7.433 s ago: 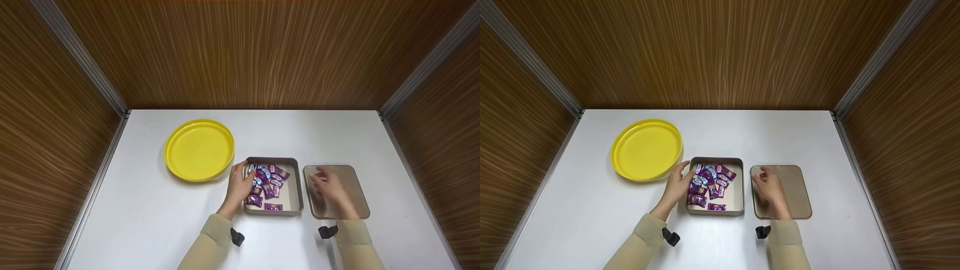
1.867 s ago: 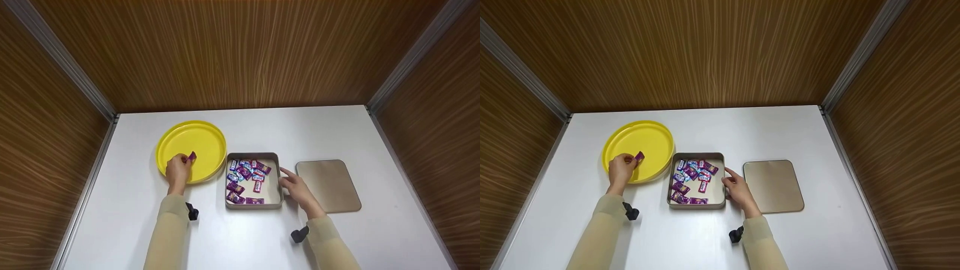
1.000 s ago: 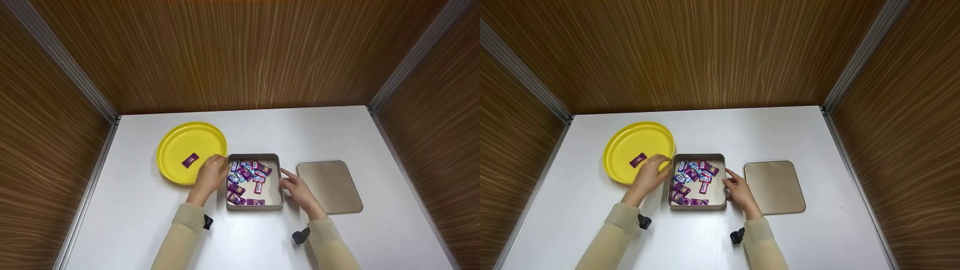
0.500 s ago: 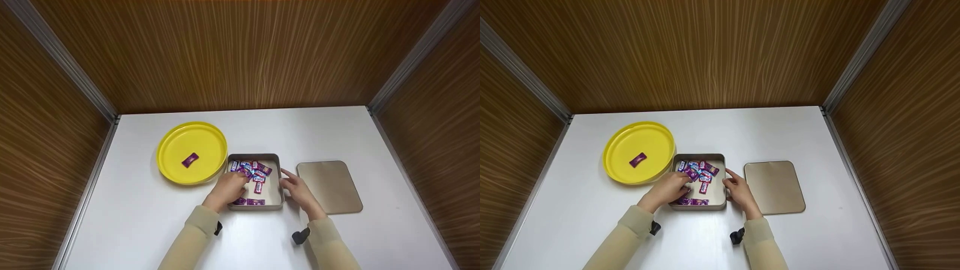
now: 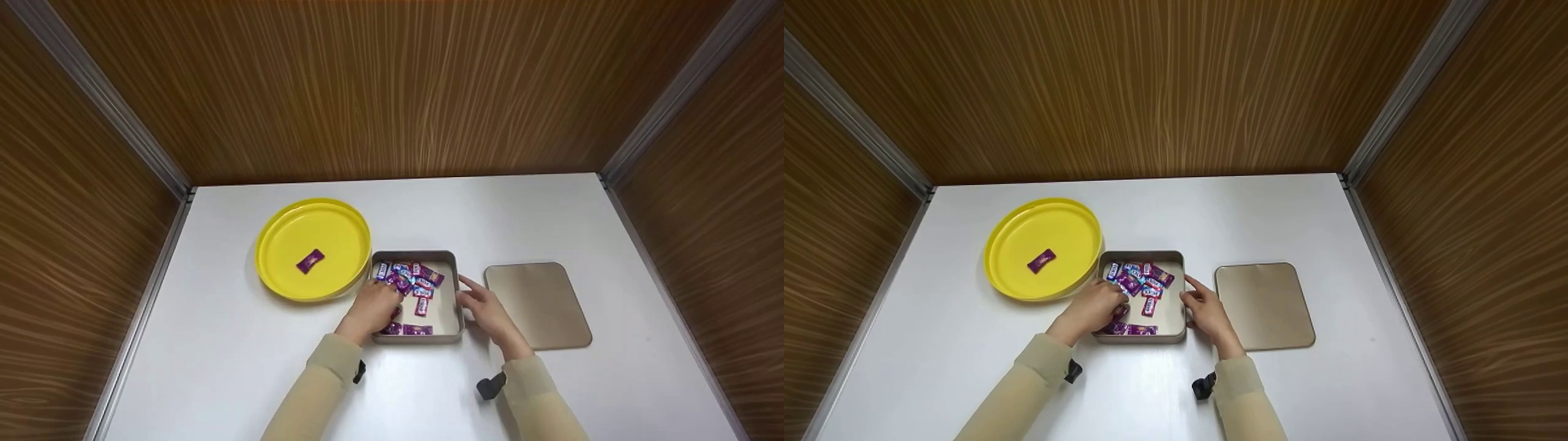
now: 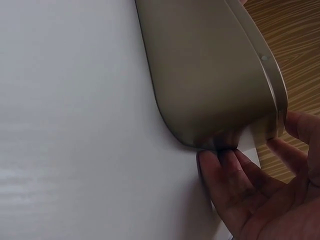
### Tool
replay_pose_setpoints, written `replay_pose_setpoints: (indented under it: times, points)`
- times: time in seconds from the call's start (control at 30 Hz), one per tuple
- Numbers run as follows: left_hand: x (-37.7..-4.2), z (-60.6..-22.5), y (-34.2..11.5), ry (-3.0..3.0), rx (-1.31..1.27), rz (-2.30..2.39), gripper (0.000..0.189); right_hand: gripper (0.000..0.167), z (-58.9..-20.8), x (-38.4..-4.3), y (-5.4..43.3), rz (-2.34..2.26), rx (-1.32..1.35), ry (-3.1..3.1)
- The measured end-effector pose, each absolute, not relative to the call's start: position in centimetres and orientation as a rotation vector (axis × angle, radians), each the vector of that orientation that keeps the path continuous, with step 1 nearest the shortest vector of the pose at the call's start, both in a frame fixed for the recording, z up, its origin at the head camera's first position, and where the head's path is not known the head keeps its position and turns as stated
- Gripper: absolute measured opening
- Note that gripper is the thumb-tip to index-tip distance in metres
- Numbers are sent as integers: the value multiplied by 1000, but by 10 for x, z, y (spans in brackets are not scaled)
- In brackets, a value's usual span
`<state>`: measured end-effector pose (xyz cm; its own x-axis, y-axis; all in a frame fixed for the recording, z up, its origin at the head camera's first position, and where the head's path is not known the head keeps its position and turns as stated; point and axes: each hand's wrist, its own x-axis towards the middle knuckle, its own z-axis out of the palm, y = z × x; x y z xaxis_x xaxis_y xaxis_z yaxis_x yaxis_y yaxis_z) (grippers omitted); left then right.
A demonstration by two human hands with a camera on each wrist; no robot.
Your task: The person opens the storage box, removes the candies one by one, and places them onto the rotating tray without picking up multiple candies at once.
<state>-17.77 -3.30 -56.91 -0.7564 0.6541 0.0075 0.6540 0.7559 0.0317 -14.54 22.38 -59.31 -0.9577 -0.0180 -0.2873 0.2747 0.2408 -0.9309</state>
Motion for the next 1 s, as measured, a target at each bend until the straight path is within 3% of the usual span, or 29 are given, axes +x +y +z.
replay_pose_setpoints:
  times: [0.23, 0.4, 0.73, 1.0]
  points:
    - [-177, -573, -33, 2988, 1135, 35, 11, 54, -576, -140, 221, -1792, 214, 2235]
    - [-177, -575, -35, 2982, 1116, 69, 13, 55, -595, -146, 224, -1775, 233, 2274]
    - [-178, -571, -36, 2954, 1094, 208, 12, 54, -594, -147, 222, -1780, 216, 2321]
    - [-175, -557, -43, 2879, 1008, 612, 30, 54, -593, -147, 223, -1789, 223, 2290]
